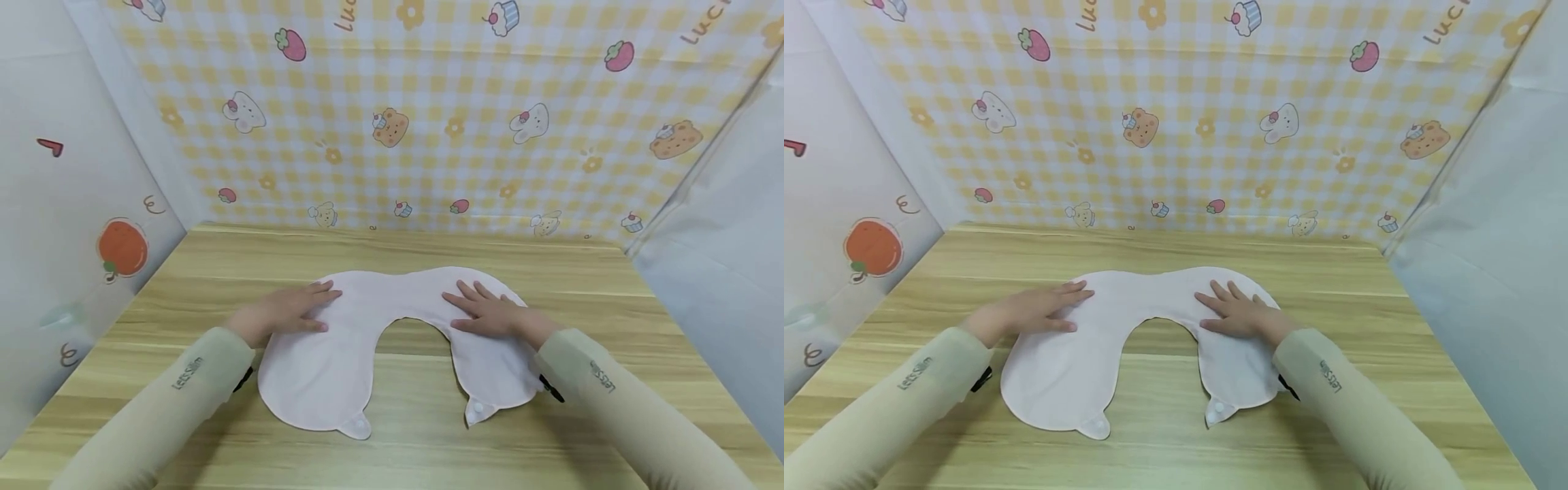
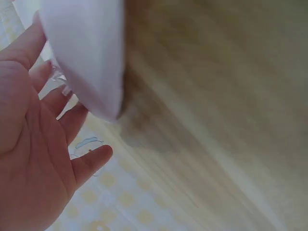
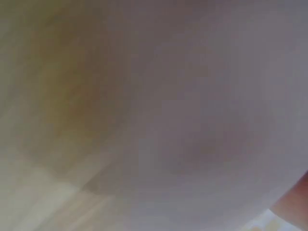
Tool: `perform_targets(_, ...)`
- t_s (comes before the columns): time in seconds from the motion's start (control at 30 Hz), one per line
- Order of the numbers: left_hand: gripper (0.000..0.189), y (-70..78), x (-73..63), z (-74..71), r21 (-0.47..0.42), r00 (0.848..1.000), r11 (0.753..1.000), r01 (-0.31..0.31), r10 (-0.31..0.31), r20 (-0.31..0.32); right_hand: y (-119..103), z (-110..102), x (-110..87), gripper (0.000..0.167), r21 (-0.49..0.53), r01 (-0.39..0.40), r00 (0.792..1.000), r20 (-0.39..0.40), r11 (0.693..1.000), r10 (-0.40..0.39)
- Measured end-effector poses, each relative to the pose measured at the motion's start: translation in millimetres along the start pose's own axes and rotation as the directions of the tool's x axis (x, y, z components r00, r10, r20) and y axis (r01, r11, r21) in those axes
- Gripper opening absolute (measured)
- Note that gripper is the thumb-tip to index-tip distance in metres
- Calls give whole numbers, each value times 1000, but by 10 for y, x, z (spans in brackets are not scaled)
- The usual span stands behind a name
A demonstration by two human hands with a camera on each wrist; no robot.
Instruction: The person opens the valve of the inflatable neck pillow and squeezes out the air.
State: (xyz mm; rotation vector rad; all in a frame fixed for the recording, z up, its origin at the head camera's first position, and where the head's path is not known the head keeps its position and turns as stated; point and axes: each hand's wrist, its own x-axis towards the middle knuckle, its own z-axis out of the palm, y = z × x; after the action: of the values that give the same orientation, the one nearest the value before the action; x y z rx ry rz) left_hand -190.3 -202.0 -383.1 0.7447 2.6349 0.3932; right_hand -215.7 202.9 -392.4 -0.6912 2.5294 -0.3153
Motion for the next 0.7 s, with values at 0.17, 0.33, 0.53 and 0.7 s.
perform_targets(0.17,74,-54,-22,16,-8,1000,1000,-10,10,-20,194,4,-106,68,99,-17,1000,-14,995,19)
perform_targets(0.33,73,-42,-42,1,-11,1000,1000,2,-3,-16,356,-14,-217,64,134,-32,997,-58,991,40)
perform_targets(0.53,69,73,-32,27,65,998,997,-41,45,-51,447,-35,-325,60,88,20,983,-184,996,-3)
perform_targets(0.7,71,243,37,85,144,983,978,-150,163,-84,369,19,-296,53,154,216,951,-257,964,-172)
